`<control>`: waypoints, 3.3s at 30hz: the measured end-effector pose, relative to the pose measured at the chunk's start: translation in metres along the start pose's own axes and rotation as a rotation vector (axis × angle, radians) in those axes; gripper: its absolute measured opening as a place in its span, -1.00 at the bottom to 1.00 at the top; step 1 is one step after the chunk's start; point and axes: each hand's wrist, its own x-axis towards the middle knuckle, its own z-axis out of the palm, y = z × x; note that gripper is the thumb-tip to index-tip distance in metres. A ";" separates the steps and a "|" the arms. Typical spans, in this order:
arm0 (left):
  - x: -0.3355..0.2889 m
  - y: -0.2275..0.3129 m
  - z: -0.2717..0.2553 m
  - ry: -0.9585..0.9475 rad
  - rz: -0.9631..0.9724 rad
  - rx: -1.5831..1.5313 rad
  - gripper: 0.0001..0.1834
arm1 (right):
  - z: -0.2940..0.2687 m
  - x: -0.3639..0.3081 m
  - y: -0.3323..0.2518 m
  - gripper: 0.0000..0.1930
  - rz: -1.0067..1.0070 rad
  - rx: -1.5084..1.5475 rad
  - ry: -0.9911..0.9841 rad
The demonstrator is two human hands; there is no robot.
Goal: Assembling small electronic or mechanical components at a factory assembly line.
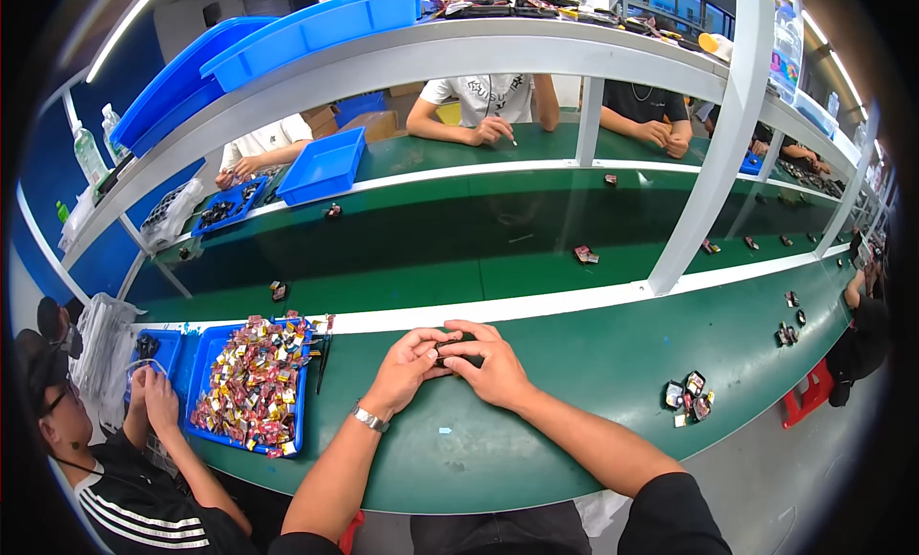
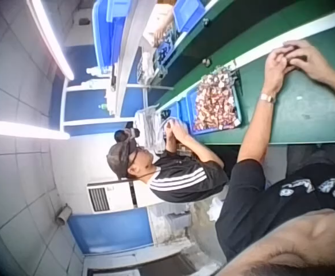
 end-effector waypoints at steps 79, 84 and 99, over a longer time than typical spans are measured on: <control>-0.002 -0.002 0.010 0.115 0.066 -0.034 -0.77 | 0.005 0.001 -0.019 -0.82 -0.325 -0.283 0.261; -0.002 0.000 0.012 0.119 0.042 -0.040 -0.77 | 0.005 0.002 -0.017 -0.85 -0.307 -0.279 0.279; -0.001 -0.010 0.017 0.251 0.095 0.148 -0.77 | 0.004 -0.002 -0.015 -0.81 -0.381 -0.399 0.278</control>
